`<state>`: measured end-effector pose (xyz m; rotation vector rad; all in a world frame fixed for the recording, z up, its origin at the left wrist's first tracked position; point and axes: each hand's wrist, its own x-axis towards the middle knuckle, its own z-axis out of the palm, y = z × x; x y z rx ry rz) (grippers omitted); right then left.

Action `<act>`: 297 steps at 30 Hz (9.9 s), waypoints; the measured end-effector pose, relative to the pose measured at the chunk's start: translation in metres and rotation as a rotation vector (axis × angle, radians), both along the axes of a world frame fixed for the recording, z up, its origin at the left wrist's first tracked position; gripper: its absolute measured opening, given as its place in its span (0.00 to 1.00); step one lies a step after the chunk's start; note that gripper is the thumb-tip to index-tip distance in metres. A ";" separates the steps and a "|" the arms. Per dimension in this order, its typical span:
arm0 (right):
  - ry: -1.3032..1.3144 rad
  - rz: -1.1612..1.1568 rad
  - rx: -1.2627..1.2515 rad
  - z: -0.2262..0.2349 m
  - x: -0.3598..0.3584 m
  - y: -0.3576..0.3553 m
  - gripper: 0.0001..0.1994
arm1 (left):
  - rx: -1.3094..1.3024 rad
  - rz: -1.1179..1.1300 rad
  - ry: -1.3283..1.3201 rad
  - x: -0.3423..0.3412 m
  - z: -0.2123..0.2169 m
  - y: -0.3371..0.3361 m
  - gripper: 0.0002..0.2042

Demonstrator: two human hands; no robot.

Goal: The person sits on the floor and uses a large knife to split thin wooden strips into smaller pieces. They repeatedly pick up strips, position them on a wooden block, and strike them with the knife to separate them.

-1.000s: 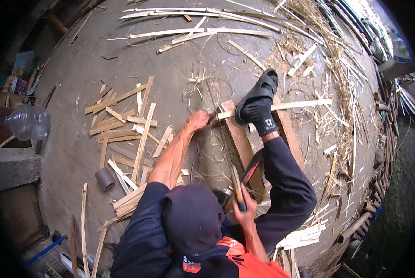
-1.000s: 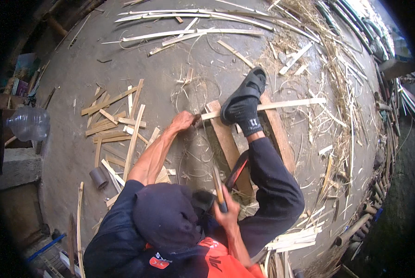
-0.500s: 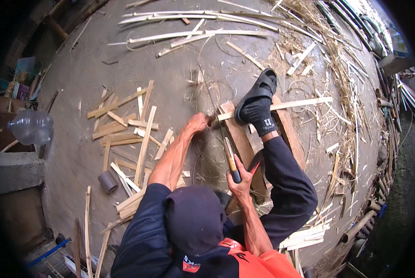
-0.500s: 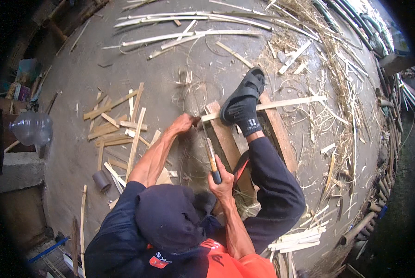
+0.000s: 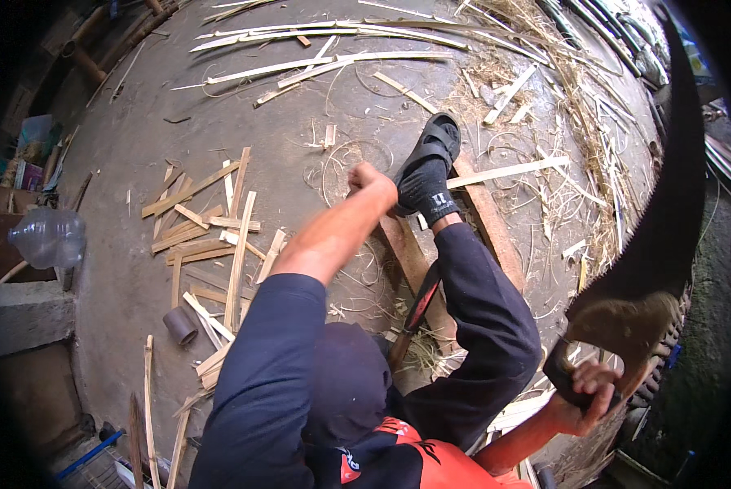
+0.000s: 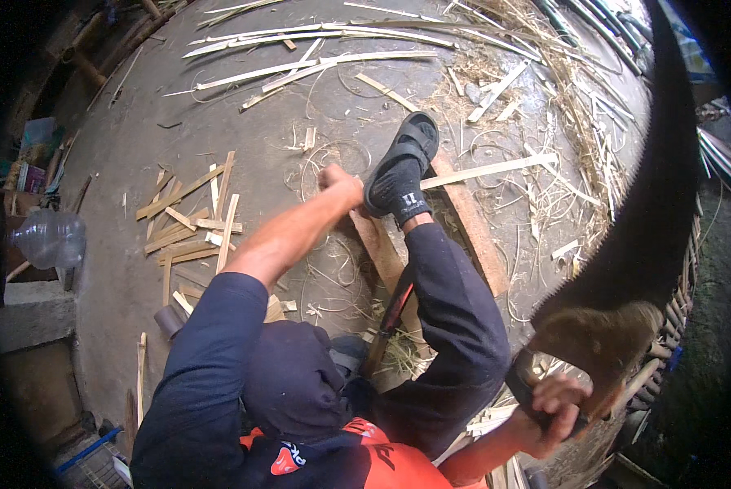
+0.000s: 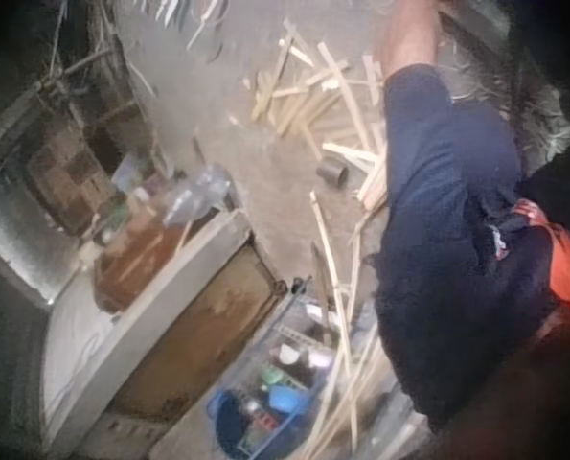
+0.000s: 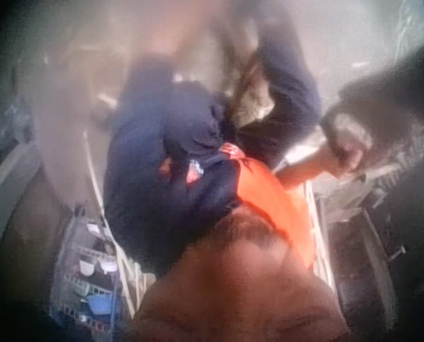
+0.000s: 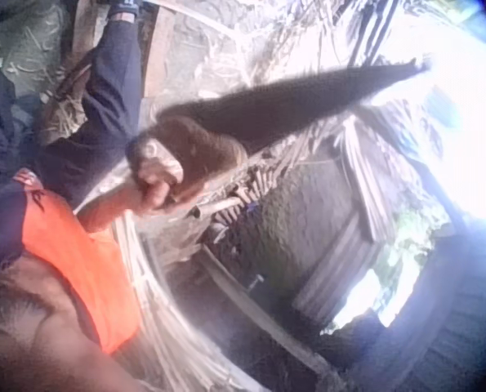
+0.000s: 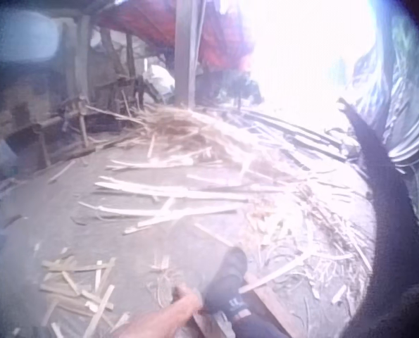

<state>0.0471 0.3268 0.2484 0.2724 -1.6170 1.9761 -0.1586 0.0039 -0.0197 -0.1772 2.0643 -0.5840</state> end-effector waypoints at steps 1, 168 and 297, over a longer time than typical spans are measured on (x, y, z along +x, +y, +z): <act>-0.002 -0.107 -0.010 0.002 0.004 0.011 0.11 | -0.070 -0.165 -0.116 0.000 -0.014 0.012 0.07; -0.149 0.111 -0.605 0.084 -0.149 -0.098 0.04 | 1.458 0.032 1.207 0.160 0.336 0.049 0.15; -0.740 0.108 1.510 -0.091 -0.011 0.190 0.18 | 1.309 2.728 1.866 0.305 -0.095 -0.217 0.08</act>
